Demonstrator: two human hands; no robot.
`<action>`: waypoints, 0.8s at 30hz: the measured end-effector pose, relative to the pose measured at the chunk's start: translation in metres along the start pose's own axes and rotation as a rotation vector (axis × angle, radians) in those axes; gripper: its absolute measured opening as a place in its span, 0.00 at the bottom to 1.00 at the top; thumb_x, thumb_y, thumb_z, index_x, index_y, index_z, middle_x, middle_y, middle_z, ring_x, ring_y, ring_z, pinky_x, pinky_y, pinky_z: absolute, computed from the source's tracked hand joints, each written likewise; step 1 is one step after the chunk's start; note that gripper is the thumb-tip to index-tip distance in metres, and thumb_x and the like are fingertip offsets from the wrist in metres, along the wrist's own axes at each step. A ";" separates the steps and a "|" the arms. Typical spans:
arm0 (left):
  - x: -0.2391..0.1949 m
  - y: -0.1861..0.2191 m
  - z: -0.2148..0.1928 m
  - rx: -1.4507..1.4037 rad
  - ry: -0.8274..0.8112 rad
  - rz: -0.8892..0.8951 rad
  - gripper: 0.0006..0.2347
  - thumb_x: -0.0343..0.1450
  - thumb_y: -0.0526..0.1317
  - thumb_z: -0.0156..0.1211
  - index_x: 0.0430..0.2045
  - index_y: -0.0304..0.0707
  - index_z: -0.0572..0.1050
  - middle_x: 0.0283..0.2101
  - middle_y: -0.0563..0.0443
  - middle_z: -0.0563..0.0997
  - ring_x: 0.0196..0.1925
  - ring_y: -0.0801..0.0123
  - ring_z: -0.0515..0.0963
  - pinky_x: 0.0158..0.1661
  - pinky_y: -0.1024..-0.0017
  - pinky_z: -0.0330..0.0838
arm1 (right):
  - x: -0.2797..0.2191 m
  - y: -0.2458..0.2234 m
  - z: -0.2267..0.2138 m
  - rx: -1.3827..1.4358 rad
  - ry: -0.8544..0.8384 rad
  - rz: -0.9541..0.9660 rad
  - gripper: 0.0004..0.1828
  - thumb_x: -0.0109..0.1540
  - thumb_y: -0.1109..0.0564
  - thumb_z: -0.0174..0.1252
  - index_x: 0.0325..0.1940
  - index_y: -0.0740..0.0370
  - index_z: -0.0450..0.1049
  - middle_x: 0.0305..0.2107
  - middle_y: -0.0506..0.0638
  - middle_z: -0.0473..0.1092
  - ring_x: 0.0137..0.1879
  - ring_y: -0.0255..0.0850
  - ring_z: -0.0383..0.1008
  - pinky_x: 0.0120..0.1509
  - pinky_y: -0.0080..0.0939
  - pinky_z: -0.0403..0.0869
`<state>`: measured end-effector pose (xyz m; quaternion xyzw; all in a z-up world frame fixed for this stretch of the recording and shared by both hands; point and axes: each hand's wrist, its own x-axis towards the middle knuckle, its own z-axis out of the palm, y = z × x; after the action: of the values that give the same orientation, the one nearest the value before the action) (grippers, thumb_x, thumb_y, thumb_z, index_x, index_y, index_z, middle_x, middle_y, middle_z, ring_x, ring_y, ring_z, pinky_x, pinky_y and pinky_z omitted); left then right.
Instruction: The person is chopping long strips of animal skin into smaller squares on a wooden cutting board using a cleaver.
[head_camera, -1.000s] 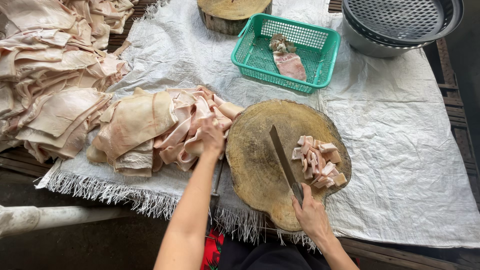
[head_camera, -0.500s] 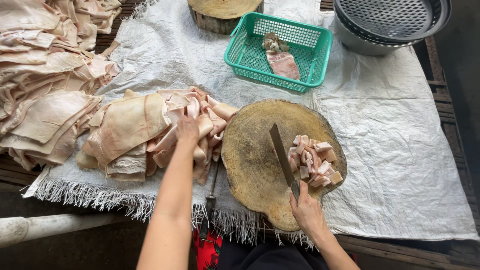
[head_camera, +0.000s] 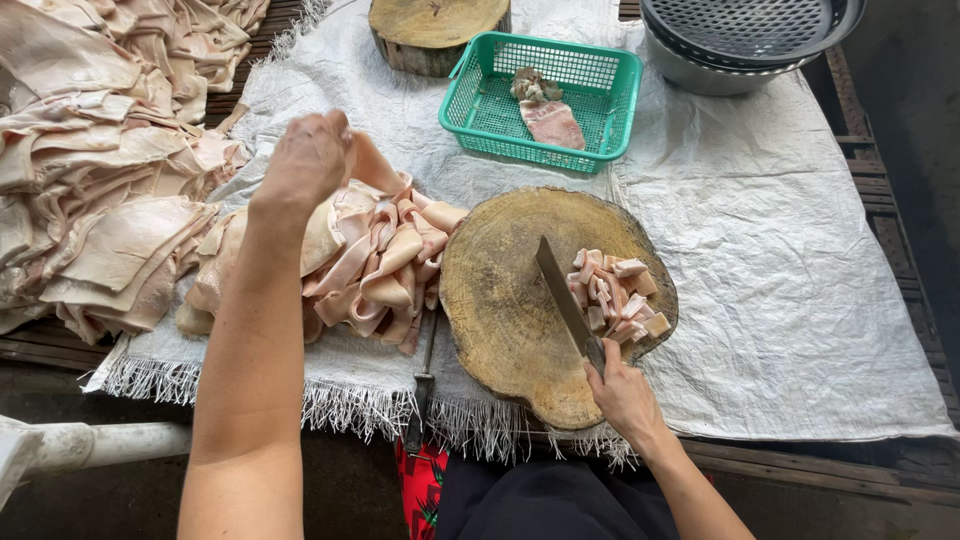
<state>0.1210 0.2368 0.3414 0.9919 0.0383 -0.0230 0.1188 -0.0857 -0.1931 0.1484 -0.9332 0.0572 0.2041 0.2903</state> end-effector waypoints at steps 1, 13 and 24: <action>-0.002 0.008 -0.007 0.018 0.074 0.060 0.11 0.81 0.41 0.47 0.46 0.30 0.74 0.42 0.35 0.78 0.43 0.53 0.81 0.47 0.63 0.79 | -0.004 0.002 -0.005 0.017 -0.042 0.058 0.27 0.69 0.45 0.45 0.69 0.56 0.54 0.29 0.67 0.78 0.35 0.66 0.82 0.41 0.63 0.79; -0.040 0.121 -0.045 0.029 0.710 0.770 0.05 0.78 0.36 0.62 0.44 0.37 0.80 0.41 0.41 0.80 0.48 0.55 0.81 0.45 0.66 0.81 | -0.014 0.031 0.004 0.191 0.122 0.073 0.31 0.67 0.43 0.50 0.70 0.58 0.55 0.30 0.74 0.77 0.41 0.71 0.79 0.47 0.66 0.74; -0.111 -0.031 0.122 -0.005 0.308 0.429 0.03 0.78 0.32 0.53 0.37 0.36 0.75 0.37 0.42 0.77 0.39 0.58 0.79 0.42 0.67 0.78 | -0.007 0.044 0.015 0.150 0.198 -0.036 0.33 0.66 0.45 0.52 0.70 0.62 0.53 0.32 0.78 0.74 0.44 0.77 0.75 0.51 0.70 0.72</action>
<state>0.0031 0.2302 0.2221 0.9689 -0.1551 0.1542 0.1162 -0.1072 -0.2212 0.1169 -0.9252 0.0838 0.1010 0.3561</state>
